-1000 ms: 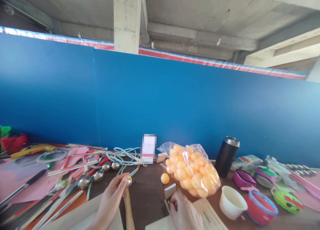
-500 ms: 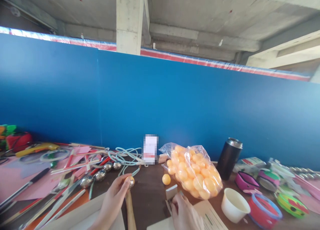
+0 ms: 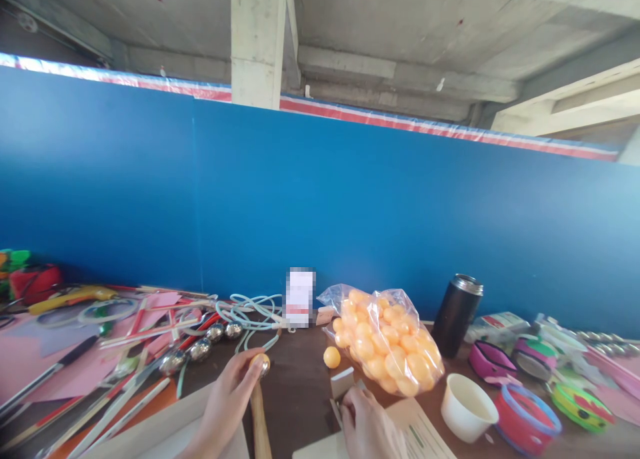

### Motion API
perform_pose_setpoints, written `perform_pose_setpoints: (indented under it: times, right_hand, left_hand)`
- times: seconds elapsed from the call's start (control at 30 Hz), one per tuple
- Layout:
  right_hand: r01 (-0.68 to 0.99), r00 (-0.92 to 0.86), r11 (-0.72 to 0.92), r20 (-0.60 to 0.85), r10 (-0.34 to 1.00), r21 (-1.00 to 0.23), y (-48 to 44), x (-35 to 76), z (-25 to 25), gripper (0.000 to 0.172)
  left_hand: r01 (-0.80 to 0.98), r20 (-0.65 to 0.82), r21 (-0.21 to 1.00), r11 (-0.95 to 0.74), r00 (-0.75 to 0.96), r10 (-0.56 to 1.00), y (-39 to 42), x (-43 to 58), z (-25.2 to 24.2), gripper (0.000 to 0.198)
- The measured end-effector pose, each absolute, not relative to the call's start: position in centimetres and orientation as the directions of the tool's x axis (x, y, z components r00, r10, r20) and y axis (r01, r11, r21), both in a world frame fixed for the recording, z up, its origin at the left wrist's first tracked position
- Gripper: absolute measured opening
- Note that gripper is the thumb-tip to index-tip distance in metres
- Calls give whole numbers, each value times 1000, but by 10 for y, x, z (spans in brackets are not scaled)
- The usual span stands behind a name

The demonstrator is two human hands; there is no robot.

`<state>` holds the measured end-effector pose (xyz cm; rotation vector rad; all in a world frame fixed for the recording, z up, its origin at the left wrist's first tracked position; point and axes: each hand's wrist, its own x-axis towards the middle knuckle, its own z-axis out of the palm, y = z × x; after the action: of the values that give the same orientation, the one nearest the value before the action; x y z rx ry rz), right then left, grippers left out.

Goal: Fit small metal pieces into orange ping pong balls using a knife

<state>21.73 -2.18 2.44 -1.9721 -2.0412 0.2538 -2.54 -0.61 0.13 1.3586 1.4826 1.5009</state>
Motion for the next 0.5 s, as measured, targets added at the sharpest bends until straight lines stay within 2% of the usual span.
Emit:
perform_pose_setpoints:
  times: [0.27,0.5]
  right_hand:
    - [943,-33,65,102,994,-326,-23,217,24,21]
    - [935,-38,64,83,996,-349,-22,218,26,21]
  left_hand:
    - [296,294,931,-213,-262,919,-6,-25,0,33]
    - [317,276,929,-192,-243,930,-9,-24,4,34]
